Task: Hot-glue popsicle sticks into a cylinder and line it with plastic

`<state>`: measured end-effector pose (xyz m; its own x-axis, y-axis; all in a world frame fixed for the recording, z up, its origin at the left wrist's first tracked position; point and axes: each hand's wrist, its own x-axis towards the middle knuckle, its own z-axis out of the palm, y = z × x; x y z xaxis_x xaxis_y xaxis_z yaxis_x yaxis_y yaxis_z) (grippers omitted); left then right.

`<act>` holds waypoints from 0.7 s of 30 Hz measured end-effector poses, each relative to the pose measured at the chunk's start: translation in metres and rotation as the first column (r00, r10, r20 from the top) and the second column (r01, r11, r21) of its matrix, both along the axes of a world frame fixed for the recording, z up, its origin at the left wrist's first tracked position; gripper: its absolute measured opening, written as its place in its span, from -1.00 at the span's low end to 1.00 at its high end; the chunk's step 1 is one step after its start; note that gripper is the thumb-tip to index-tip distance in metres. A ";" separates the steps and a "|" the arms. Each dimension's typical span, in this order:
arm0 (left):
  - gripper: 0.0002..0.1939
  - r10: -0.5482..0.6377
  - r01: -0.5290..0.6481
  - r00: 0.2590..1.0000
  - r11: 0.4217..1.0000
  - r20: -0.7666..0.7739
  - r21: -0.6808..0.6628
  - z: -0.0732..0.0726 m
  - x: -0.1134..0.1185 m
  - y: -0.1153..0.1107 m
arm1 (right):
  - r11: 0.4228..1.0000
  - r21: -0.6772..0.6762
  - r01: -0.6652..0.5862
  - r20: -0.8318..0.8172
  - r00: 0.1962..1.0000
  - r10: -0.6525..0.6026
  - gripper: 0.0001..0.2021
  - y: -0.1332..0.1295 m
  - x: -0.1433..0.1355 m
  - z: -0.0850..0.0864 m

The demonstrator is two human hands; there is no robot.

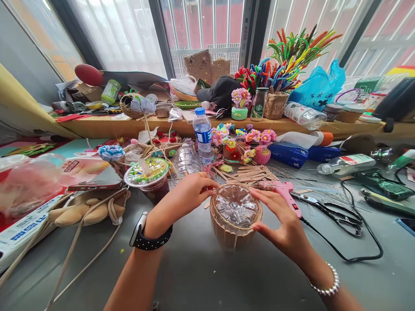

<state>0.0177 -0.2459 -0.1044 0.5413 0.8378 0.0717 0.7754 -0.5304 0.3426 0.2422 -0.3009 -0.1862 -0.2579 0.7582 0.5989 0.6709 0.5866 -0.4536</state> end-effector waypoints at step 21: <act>-0.74 0.103 -0.094 0.984 0.993 -0.146 0.070 0.001 -0.005 -0.003 | 0.997 -0.078 0.009 -0.009 1.000 -0.010 -0.39 0.000 0.000 0.008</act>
